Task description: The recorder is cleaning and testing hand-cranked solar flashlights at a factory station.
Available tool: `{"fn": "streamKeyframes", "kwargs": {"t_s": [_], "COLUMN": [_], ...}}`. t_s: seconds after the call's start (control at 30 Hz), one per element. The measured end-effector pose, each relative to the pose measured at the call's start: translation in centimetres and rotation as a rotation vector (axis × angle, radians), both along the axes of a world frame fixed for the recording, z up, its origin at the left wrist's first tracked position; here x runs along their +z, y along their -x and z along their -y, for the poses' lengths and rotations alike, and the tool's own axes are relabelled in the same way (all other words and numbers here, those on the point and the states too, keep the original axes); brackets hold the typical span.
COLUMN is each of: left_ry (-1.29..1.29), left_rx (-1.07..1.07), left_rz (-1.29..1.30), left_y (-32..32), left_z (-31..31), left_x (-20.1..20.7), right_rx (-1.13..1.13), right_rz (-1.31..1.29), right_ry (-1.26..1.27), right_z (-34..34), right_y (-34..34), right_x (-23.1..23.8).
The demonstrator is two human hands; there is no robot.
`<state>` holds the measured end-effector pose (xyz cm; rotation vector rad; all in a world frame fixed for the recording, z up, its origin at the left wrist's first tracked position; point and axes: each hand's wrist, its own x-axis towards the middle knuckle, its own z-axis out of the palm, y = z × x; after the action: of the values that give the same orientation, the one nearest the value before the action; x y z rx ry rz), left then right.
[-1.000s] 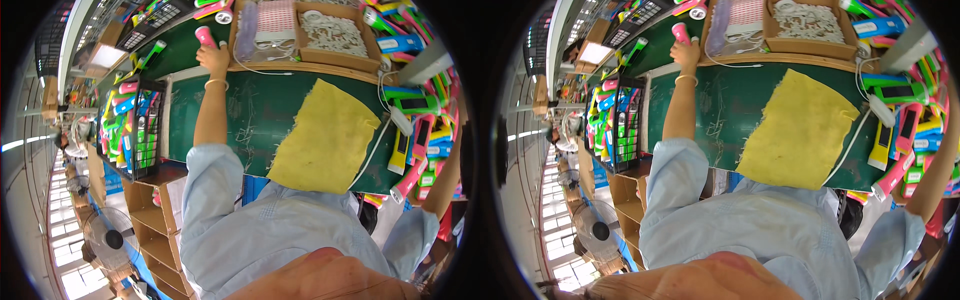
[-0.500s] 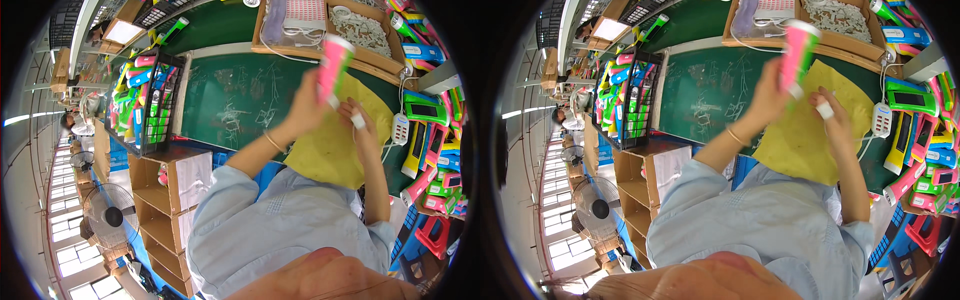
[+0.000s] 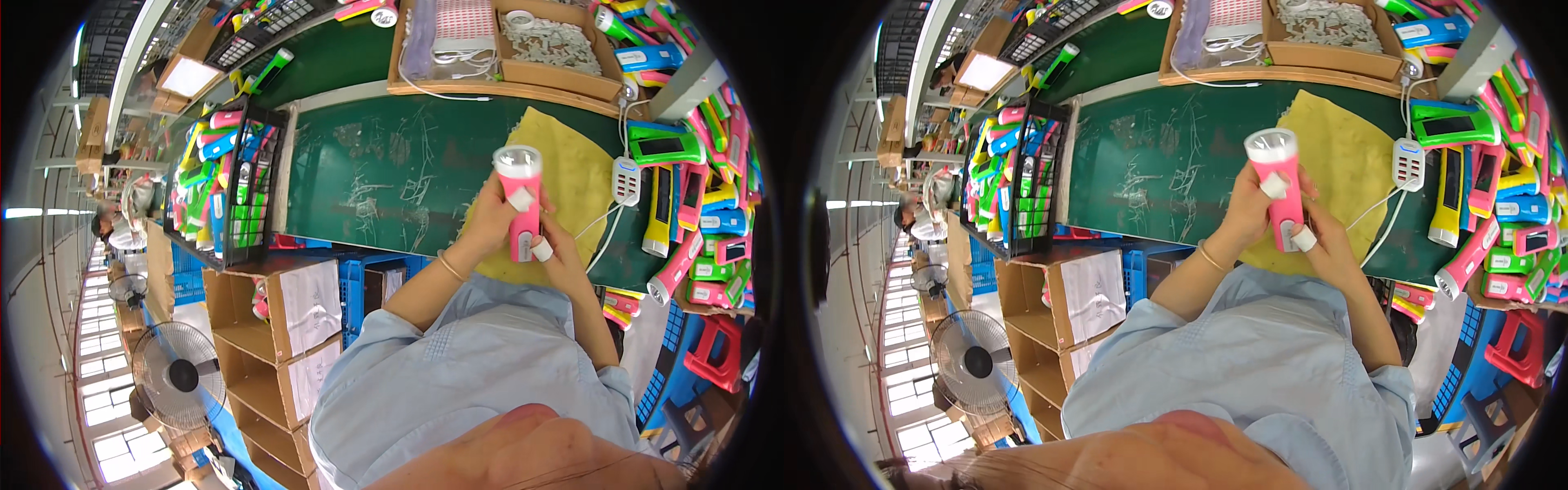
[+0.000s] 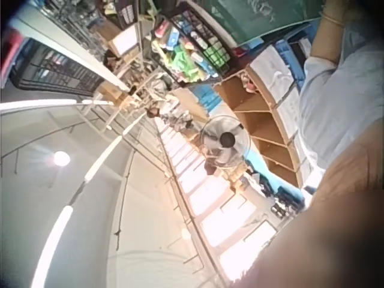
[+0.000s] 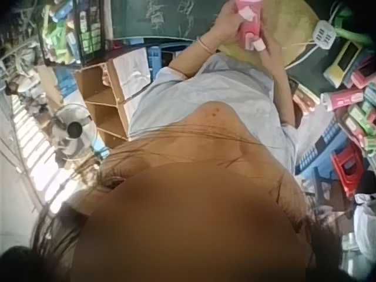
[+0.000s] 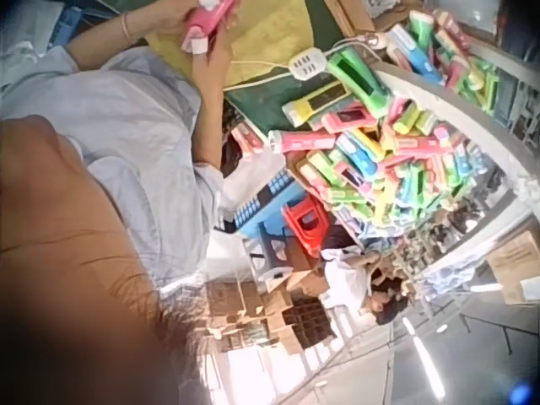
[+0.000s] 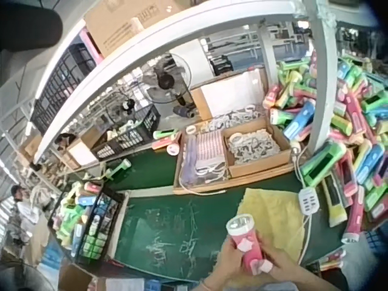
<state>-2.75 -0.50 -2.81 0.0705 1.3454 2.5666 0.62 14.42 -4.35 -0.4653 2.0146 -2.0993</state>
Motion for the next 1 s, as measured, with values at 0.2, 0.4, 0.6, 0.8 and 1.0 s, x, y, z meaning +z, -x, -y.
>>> {"fn": "streamKeyframes", "kwargs": {"t_s": [0.2,0.4,0.6,0.8,1.0], "left_ry": [-0.088,-0.225,0.237,0.861,1.264], "left_rx": [-0.112,-0.143,-0.013,0.157,0.274], "left_rz": [0.201,0.273,0.179,-0.374,-0.126], "left_y": [3.3,5.2,6.3,6.2,6.0], "left_z": [-0.8,-1.4,-1.4,-1.5,-2.7], "left_x": [2.3,4.0,3.2,3.2,2.4], "right_rx": [-0.086,-0.153,-0.235,-0.352,-0.328], "right_rz": [0.273,0.346,0.302,0.329,0.236], "right_ry": [0.103,0.042,0.021,0.196,0.107], "right_z": [-2.4,-2.3,-2.3,-4.2,-4.2], "right_y": [-0.6,-1.0,-1.0,-0.2,0.0], "right_x": [-1.3,-1.0,1.0,2.0,0.9]}}
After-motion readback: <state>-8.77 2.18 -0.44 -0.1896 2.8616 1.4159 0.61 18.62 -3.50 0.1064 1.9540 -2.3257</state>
